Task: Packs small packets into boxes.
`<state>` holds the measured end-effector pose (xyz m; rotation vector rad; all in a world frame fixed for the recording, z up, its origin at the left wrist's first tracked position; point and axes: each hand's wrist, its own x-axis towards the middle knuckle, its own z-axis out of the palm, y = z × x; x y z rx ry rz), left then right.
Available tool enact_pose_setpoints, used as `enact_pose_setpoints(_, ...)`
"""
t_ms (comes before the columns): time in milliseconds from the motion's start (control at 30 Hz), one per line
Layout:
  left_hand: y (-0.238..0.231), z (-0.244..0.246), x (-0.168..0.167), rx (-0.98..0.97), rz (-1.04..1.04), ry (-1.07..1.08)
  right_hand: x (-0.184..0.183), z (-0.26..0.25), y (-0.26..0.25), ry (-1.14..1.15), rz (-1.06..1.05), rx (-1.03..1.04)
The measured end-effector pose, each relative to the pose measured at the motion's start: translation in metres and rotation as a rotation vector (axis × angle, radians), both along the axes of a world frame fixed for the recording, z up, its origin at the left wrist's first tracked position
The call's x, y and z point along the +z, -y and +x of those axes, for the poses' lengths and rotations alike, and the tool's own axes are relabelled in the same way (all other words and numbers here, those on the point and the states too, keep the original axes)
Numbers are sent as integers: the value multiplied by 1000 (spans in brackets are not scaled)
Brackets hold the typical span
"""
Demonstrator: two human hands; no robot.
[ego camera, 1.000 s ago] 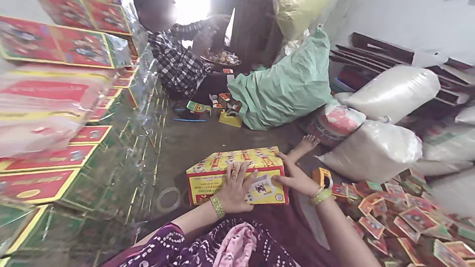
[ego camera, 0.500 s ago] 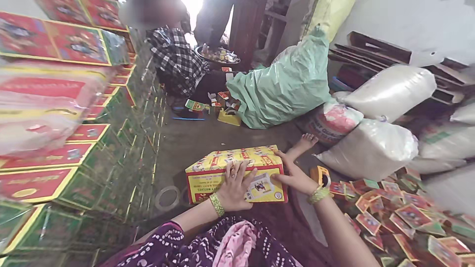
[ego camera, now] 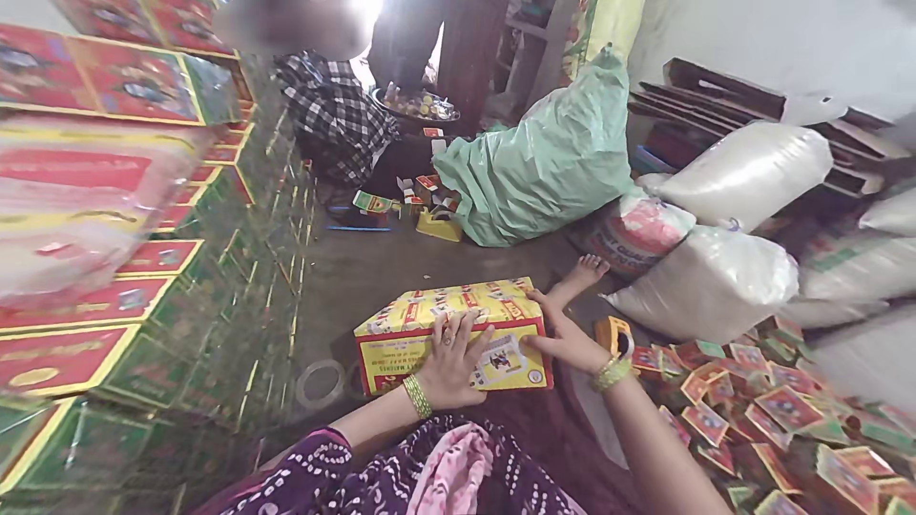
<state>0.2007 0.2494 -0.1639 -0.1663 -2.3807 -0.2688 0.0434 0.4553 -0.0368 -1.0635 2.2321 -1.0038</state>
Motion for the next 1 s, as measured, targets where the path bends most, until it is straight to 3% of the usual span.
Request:
enact_pose_setpoints(133, 1, -2, 0, 4, -7, -28, 36, -13, 0, 1, -12, -40)
enact_pose_setpoints(333, 3, -2, 6, 4, -11, 30, 158, -89, 16, -104, -196, -503)
enact_pose_setpoints(467, 2, -1, 7, 18, -15, 48, 206, -141, 21, -19, -244, -648)
enact_pose_setpoints(700, 3, -4, 2, 25, -24, -38, 212, -168, 34, -32, -70, -681)
enact_pose_setpoints(1000, 1, -3, -1, 16, -15, -77, 201, -156, 43, -80, 10, -685)
